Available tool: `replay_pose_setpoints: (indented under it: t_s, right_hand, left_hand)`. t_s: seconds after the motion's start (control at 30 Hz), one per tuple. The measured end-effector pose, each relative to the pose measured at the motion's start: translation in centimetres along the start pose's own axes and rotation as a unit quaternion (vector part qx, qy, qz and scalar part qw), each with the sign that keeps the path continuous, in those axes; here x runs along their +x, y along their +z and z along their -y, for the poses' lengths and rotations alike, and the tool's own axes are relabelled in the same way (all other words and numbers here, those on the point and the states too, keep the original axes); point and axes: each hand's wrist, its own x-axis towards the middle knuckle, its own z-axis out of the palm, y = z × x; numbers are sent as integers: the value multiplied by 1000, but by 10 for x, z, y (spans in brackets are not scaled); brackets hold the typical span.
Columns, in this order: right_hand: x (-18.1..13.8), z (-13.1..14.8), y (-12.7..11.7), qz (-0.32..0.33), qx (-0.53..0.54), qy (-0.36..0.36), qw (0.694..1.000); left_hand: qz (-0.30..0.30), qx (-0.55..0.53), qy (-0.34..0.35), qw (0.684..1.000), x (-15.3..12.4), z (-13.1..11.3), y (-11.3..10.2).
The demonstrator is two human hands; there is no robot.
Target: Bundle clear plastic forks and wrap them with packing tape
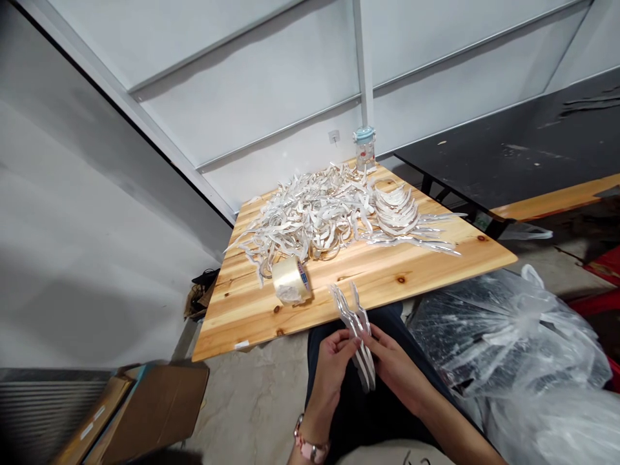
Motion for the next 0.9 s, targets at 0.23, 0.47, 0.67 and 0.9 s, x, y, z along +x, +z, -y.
replay_pose_setpoints:
  t_s: [0.23,0.47,0.67,0.9]
  right_hand:
    - [-14,-4,-17,16,-67,60,996]
    - [-8,5,-13,40,-189,59,979]
    - [-5,5,-5,38,-143,61,987]
    - [3,9,-4,45,-176,41,982]
  left_hand:
    - [-42,18,-2,999,5,-6,7]
    - [-65,25,28,997,15,-4,13]
    - [-36,38,36,998,20,-6,14]
    - [53,55,29,997,25,-10,10]
